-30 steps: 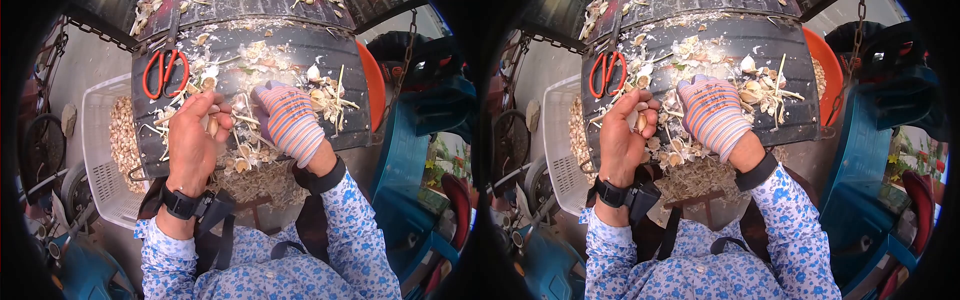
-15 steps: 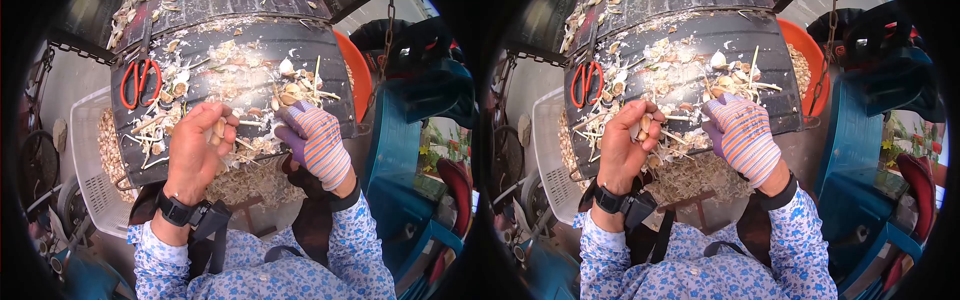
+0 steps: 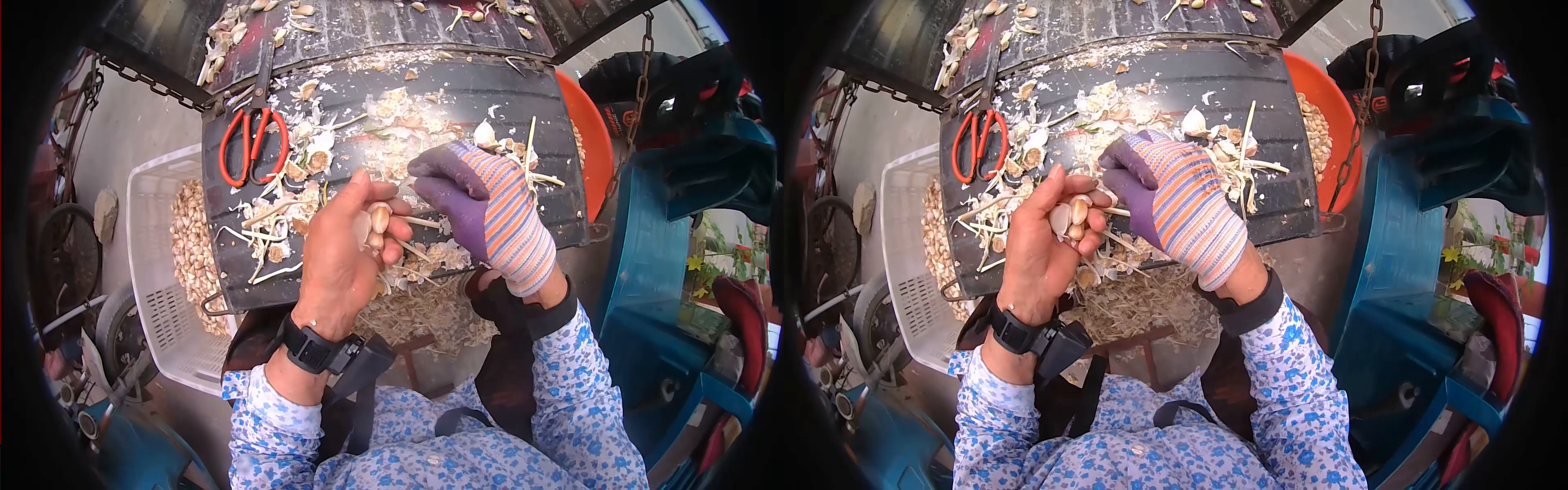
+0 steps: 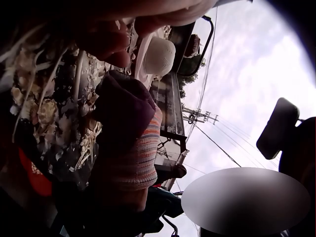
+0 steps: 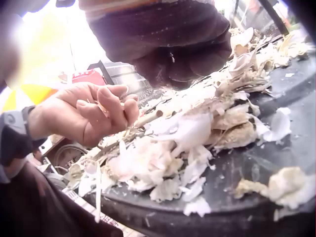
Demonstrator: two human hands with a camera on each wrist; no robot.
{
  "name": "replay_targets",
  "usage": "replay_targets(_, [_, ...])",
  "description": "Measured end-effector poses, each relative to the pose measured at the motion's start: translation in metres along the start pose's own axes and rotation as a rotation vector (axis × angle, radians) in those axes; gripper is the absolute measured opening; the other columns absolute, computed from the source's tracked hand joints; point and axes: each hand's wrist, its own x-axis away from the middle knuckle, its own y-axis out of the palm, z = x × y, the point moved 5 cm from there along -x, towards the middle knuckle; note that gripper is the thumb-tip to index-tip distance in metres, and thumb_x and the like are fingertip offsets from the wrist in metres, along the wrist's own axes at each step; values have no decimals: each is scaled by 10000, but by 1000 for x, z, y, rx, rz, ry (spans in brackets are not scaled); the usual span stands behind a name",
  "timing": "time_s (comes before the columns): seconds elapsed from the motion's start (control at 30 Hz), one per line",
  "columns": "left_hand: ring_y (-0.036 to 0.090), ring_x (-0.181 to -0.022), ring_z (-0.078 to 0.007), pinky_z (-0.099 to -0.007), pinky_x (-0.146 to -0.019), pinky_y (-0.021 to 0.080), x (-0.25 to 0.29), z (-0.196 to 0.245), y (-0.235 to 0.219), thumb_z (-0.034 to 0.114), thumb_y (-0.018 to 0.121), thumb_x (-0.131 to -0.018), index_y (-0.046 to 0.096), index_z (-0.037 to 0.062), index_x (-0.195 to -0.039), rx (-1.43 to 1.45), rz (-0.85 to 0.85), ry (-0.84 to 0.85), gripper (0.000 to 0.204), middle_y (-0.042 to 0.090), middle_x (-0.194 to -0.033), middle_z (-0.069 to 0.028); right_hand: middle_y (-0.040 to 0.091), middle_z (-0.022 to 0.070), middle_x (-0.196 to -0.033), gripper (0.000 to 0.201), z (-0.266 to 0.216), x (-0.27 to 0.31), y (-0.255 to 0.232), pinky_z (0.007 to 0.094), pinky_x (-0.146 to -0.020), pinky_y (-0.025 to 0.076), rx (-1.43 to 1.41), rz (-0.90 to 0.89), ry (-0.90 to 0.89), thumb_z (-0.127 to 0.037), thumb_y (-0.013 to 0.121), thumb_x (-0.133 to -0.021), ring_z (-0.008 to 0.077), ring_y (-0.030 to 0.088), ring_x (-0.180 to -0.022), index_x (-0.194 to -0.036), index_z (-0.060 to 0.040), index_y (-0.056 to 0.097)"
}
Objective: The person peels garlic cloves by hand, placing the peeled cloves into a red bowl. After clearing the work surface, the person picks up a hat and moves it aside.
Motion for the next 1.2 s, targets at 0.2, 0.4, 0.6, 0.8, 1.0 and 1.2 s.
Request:
replay_targets(0.2, [572,-621,-165,-244,-420,396,-4,-6,3,302,463,-961,555,-14,-958,51,-100,-53,329,607,-832,-162,594,160,-774,173,21,8,-38,374,-640,470,468,123,-29,-131,645,-760,322,598,-740,-885,-10,637])
replay_targets(0.4, [571,-631,-162,-243,-443,408,-6,-8,7,159,523,-922,553,-6,-966,25,-104,-11,173,618,-854,-154,592,131,-884,198,30,10,-12,444,-766,429,828,15,-19,-218,675,-722,327,573,-838,-847,-67,647])
replay_targets(0.6, [589,-661,-160,-241,-481,427,-7,-6,10,83,519,-914,545,-14,-1017,-99,-40,56,144,625,-867,-144,587,140,-883,152,39,6,-17,449,-779,415,724,105,-60,-228,652,-726,304,577,-883,-820,-109,655])
replay_targets(0.8, [593,-649,-154,-242,-484,434,-7,-4,11,87,520,-916,543,-14,-1012,-61,-38,55,141,625,-863,-139,605,104,-899,223,31,-1,-6,425,-767,430,829,-15,-47,-164,655,-682,285,593,-880,-900,-130,620])
replay_targets(1.0, [599,-640,-142,-227,-484,431,-6,-3,13,79,544,-903,544,-8,-1012,-163,-61,79,139,631,-818,-104,622,105,-794,155,26,0,-18,342,-677,468,163,127,92,-106,635,-763,204,607,-751,-902,-37,642])
replay_targets(1.2, [599,-624,-126,-199,-471,404,1,-5,24,-2,546,-849,551,-8,-990,-114,-132,140,141,628,-795,-78,570,148,-740,128,7,9,-3,394,-602,432,-181,200,-36,-158,612,-786,311,573,-691,-809,-31,612])
